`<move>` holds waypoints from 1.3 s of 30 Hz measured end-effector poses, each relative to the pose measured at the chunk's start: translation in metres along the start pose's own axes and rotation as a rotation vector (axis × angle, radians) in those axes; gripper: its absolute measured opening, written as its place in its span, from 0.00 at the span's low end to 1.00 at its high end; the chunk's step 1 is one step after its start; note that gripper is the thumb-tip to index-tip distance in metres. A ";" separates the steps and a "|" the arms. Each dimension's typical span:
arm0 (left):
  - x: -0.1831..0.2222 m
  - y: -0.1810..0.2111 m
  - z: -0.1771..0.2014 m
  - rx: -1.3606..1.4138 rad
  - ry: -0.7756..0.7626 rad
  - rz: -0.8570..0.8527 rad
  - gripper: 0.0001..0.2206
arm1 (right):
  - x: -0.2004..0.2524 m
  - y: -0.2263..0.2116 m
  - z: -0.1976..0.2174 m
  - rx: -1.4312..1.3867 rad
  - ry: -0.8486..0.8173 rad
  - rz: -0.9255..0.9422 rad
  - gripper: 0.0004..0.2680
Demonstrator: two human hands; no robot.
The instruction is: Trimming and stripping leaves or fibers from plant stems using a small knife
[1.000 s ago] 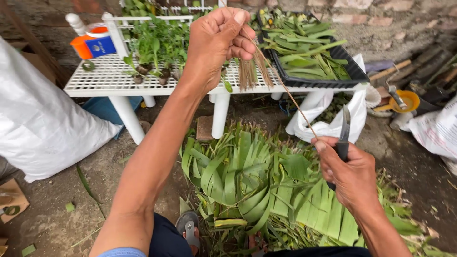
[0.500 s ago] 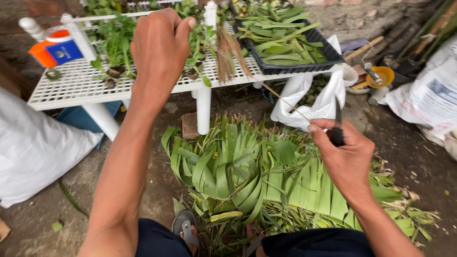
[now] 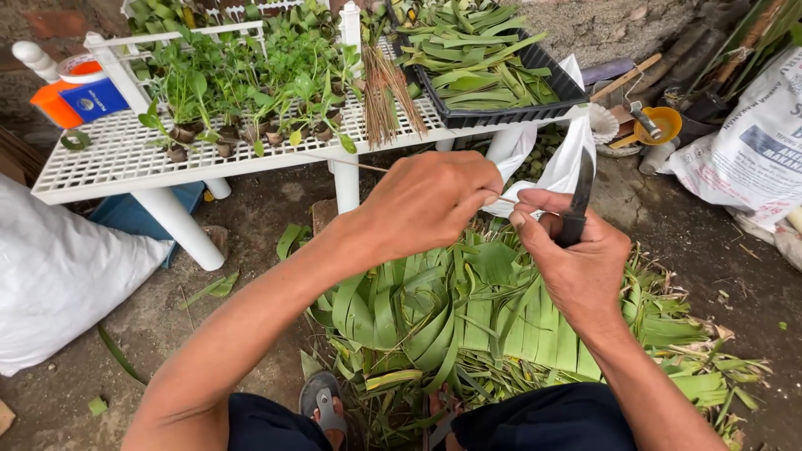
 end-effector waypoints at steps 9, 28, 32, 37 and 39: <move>0.001 -0.004 0.001 0.445 0.039 0.082 0.05 | 0.001 -0.004 0.002 -0.099 0.017 -0.032 0.09; 0.003 -0.011 -0.006 0.583 0.109 0.016 0.02 | 0.016 -0.025 -0.004 -0.264 -0.222 0.015 0.15; 0.004 -0.016 -0.003 0.651 0.161 -0.001 0.02 | 0.017 -0.029 -0.002 -0.138 -0.178 0.149 0.09; 0.004 -0.010 0.002 0.677 0.211 -0.043 0.02 | 0.021 -0.045 -0.005 0.002 -0.124 0.295 0.06; 0.003 -0.009 0.003 0.663 0.227 -0.055 0.03 | 0.021 -0.050 -0.004 0.041 -0.098 0.328 0.06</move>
Point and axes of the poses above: each hand's wrist, its own x-axis away from the middle knuckle, its own z-axis out of the back of the hand, y = z × x, the point moved 7 cm from there along -x, towards the middle knuckle, and after that the axes turned 2 degrees about -y, right-handed, at the moved point
